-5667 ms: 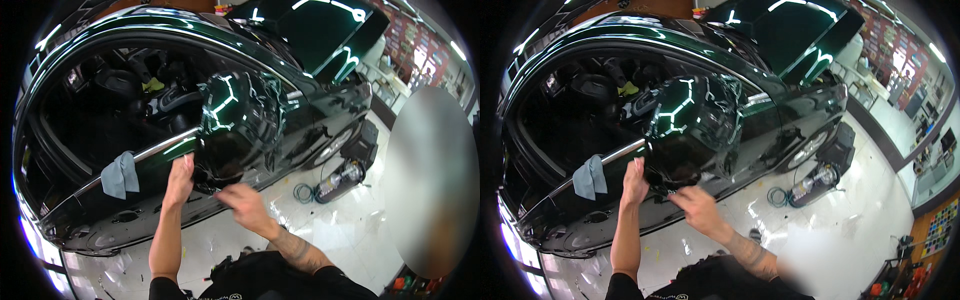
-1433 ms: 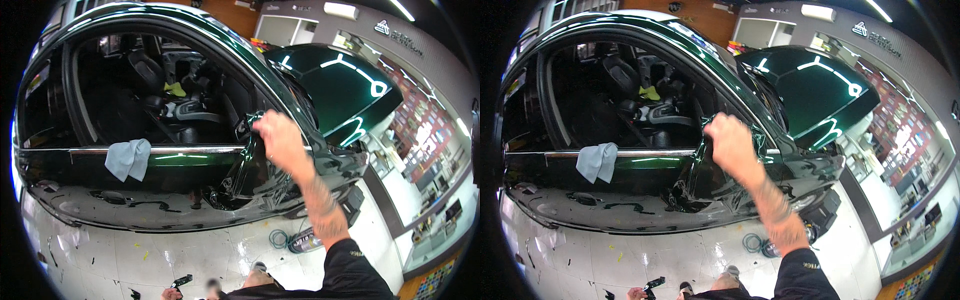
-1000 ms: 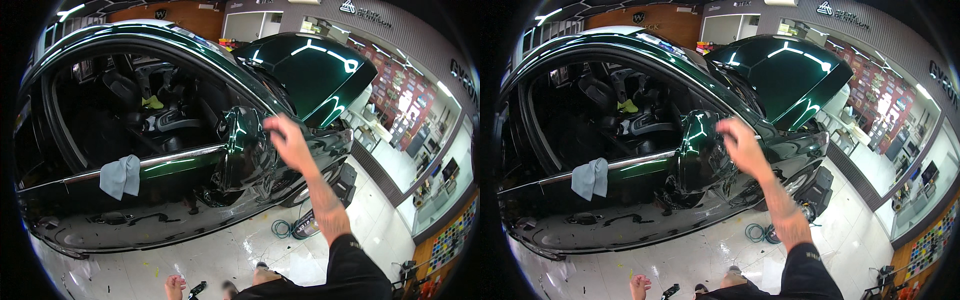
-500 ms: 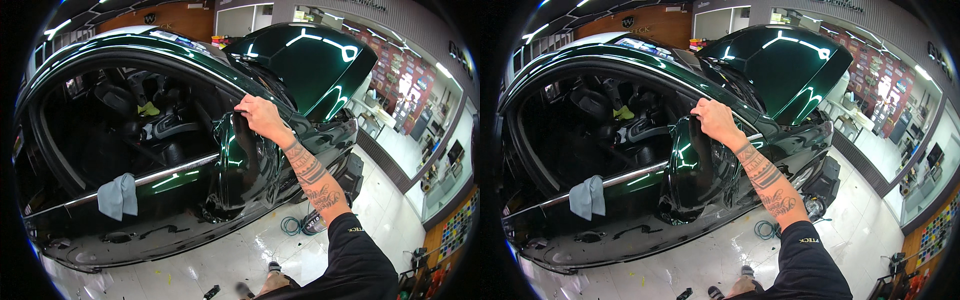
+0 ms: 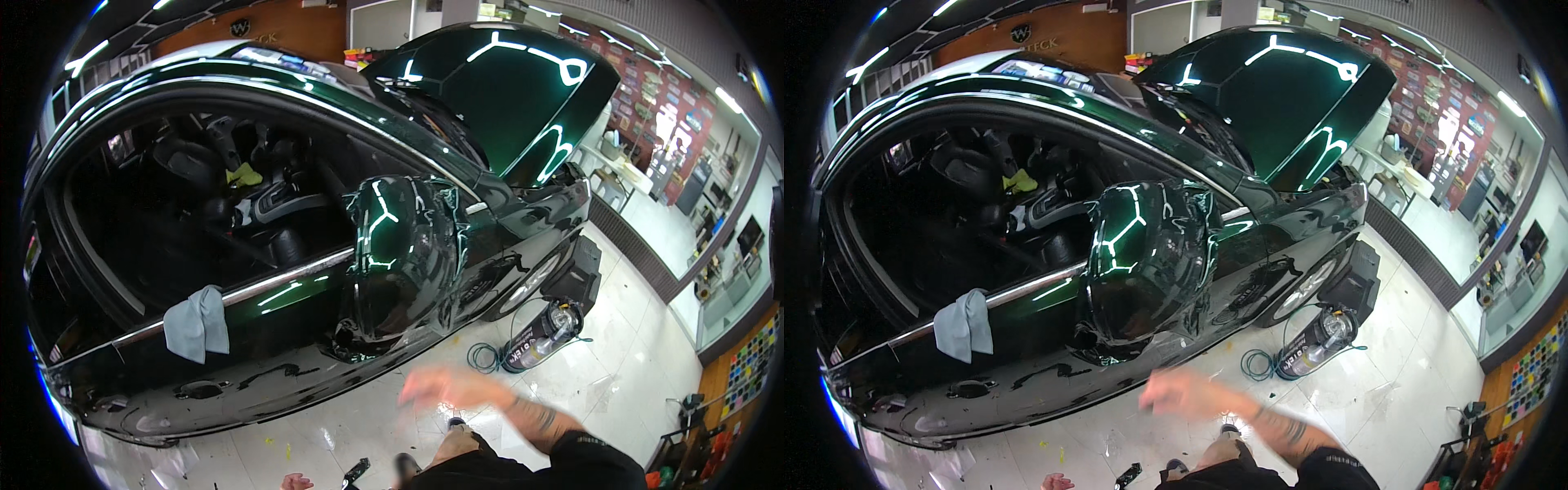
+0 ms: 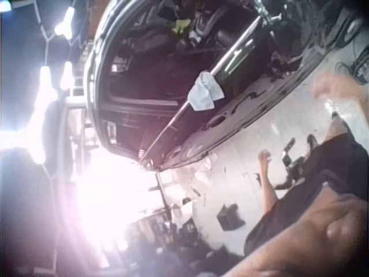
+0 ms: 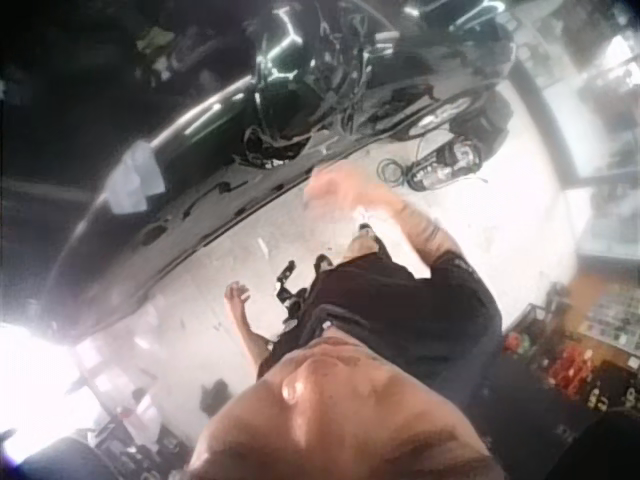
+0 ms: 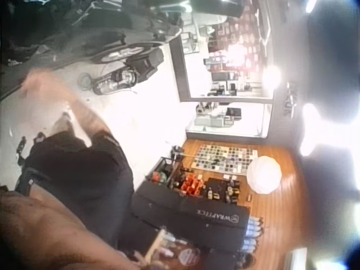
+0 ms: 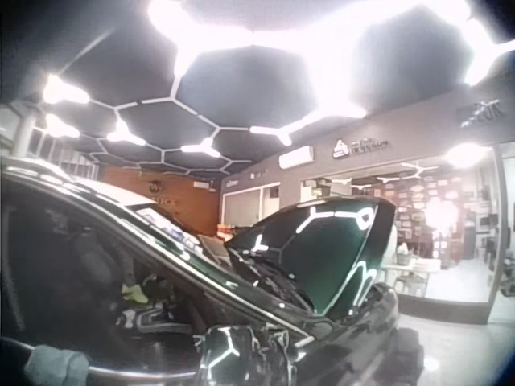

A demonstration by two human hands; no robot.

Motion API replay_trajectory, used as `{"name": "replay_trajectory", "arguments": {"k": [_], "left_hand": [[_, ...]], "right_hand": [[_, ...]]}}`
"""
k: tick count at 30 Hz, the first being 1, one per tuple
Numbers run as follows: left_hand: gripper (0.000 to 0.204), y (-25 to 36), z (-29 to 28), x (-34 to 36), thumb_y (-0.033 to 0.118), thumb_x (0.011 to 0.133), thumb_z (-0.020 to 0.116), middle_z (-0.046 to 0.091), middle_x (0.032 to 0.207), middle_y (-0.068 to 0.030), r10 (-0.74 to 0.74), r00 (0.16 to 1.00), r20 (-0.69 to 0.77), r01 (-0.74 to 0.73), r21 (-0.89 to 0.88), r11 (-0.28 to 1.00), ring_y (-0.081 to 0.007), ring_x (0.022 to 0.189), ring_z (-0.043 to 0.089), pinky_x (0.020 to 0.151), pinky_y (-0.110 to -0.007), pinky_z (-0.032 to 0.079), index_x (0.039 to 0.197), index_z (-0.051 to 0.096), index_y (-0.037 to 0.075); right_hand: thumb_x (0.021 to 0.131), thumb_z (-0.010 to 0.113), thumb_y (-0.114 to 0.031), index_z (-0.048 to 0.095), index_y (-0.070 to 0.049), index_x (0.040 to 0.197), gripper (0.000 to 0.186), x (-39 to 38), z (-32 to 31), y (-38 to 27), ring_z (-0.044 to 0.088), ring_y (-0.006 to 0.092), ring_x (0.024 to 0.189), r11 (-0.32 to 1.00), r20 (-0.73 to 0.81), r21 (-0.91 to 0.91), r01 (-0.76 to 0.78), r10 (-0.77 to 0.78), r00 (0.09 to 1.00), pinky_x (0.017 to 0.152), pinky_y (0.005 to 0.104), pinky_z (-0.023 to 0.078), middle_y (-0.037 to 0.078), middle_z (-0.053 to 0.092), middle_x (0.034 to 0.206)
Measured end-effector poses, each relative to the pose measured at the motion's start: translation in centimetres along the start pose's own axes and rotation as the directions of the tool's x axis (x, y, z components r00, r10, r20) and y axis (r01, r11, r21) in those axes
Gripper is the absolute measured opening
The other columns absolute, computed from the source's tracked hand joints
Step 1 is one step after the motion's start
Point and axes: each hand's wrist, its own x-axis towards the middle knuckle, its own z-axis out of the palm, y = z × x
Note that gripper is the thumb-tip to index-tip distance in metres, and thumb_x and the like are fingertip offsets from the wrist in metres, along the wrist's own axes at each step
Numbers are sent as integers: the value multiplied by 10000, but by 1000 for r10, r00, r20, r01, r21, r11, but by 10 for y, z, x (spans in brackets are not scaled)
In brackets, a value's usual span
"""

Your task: The person applies a green vinyl wrap to a car's side mirror. They smooth the material, use a squeegee to remove air bubbles, trim excess wrap with a knife, and wipe the surface with a cloth.

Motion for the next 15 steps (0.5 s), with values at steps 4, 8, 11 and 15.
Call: {"name": "replay_trajectory", "arguments": {"k": [4, 8, 11, 15], "left_hand": [[408, 9, -5, -25, 365, 1015, 569, 700, 1059, -162, -4, 998, -60, 0, -60, 998, -258, 947, 691, 742, -386, 587, 1257, 601, 38], [426, 13, 5, -31, 385, 1012, 565, 700, 1079, -158, -16, 1000, -5, 16, 56, 998, -257, 950, 692, 749, -383, 585, 1259, 601, 39], [447, -35, -7, -41, 418, 1006, 571, 694, 1091, -144, -119, 993, -21, 118, -14, 993, -247, 939, 691, 731, -385, 582, 1269, 596, 57], [469, -71, -4, -57, 442, 1002, 579, 692, 1078, -142, -141, 989, -46, 130, -192, 973, -264, 938, 693, 724, -390, 582, 1282, 585, 65]], "right_hand": [[861, 641, 21, 703, -21, 1111, 261, 95, -153, -72, 655, 285, 1045, 914, -509, -406, -27, -201, 837, 961, 382, 500, 121, 683, 1077], [828, 616, 30, 689, -20, 1107, 293, 159, -225, -37, 641, 328, 1020, 742, -304, -666, 77, -364, 880, 892, 377, 511, 152, 667, 1037], [835, 640, -12, 689, -35, 1115, 285, 165, -202, -50, 631, 334, 994, 674, -254, -738, -33, -233, 939, 846, 399, 514, 147, 655, 1018], [871, 586, -139, 615, -38, 952, 133, 44, 49, -25, 569, 311, 833, 867, -305, -488, -105, -57, 951, 690, 490, 472, 140, 582, 872]]}}
